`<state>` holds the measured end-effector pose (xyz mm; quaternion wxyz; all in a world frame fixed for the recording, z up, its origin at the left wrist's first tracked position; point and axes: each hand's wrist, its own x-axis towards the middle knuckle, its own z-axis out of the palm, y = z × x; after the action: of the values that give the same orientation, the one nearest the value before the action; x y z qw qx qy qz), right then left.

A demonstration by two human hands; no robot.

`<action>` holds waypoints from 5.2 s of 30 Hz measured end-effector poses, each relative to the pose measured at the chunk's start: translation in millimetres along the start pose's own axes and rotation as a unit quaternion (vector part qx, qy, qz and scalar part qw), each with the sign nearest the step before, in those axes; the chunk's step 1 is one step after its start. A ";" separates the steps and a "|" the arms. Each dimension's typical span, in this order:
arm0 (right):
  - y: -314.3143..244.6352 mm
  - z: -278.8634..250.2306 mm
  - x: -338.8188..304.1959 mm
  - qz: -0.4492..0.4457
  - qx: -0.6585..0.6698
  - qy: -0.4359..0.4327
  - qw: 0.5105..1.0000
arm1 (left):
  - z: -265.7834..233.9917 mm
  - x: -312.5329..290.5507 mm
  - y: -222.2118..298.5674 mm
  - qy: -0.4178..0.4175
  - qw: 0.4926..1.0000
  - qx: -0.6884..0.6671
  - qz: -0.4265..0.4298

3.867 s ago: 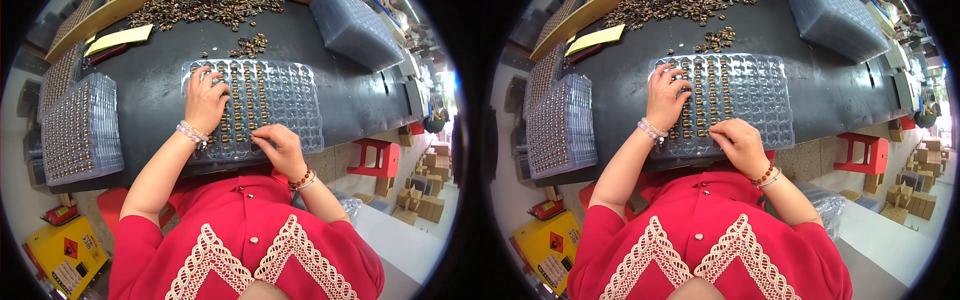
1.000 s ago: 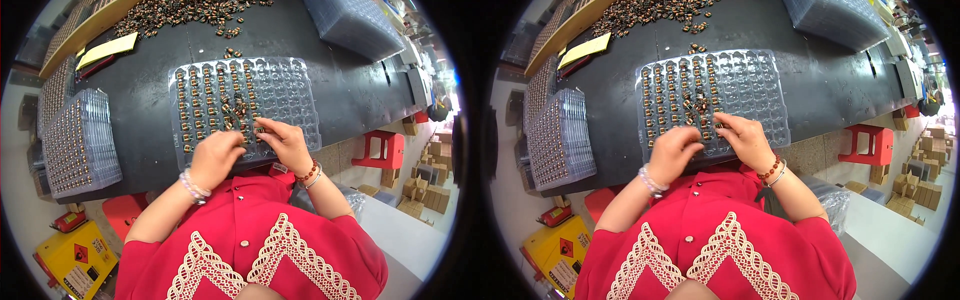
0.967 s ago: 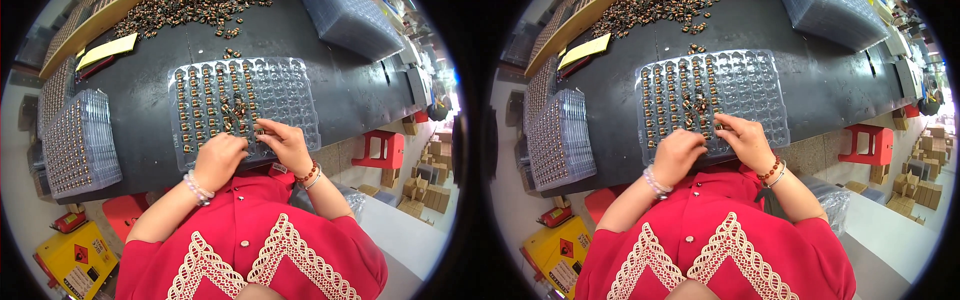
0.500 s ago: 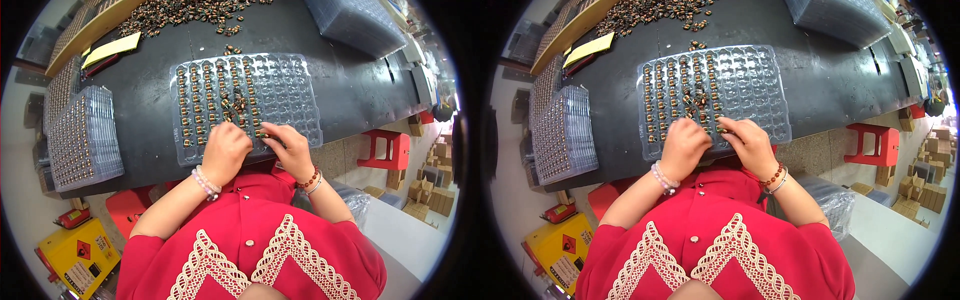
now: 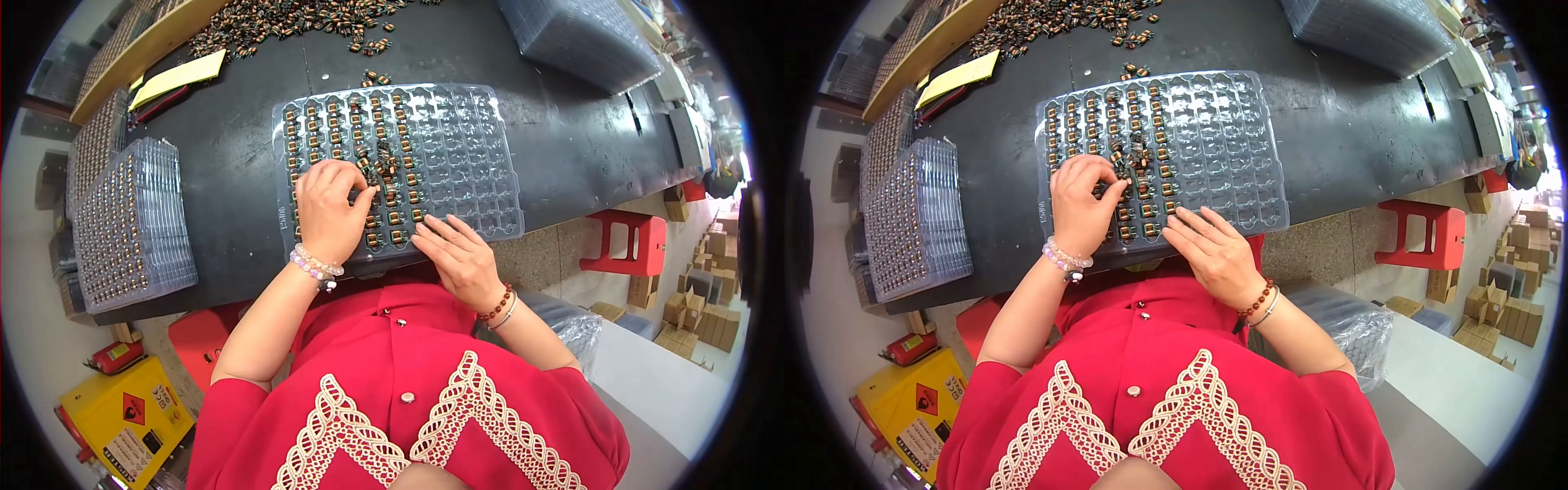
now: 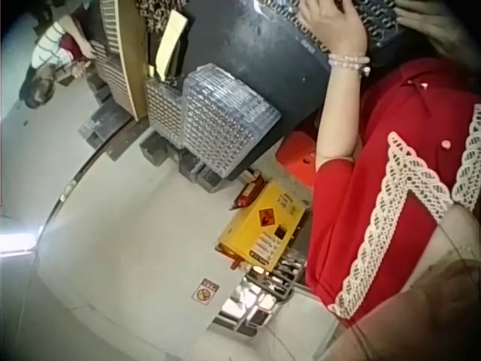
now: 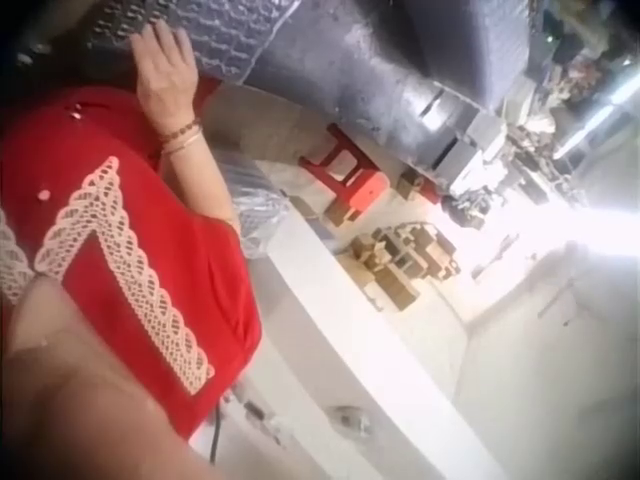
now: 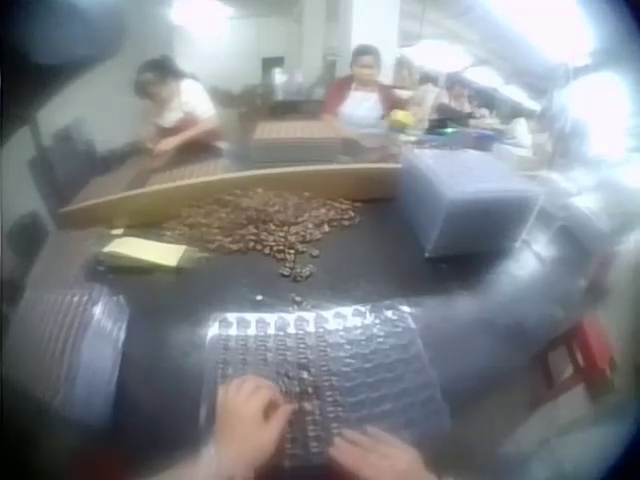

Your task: The person sets aside a filled tray, takes an empty plastic tray from a stack, and places electronic components into the slots of the tray by hand.

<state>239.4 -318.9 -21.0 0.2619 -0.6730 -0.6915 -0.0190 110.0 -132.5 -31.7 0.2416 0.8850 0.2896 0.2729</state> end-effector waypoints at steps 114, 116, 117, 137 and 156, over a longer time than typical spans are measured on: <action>84.2 -6.3 30.2 0.401 0.404 0.271 0.776 | -81.0 -5.1 -28.4 0.037 0.995 0.092 0.008; 86.7 6.3 34.1 0.363 0.414 0.255 0.795 | -58.6 14.3 -32.8 0.003 0.999 0.037 0.024; 86.3 9.6 41.9 0.369 0.408 0.235 0.802 | -49.4 18.3 -38.1 -0.008 0.999 0.042 0.026; 160.7 -1.9 118.7 0.196 0.108 0.166 0.960 | -28.5 75.6 -44.2 -0.008 0.887 -0.394 -0.242; 136.4 7.3 108.9 0.241 -0.004 0.117 0.963 | 37.9 121.5 -21.6 -0.048 0.991 0.039 0.120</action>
<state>370.0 -203.1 -29.6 0.3351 -0.8138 -0.4734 -0.0367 208.4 -48.9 -30.5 0.1863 0.9341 0.1801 0.2455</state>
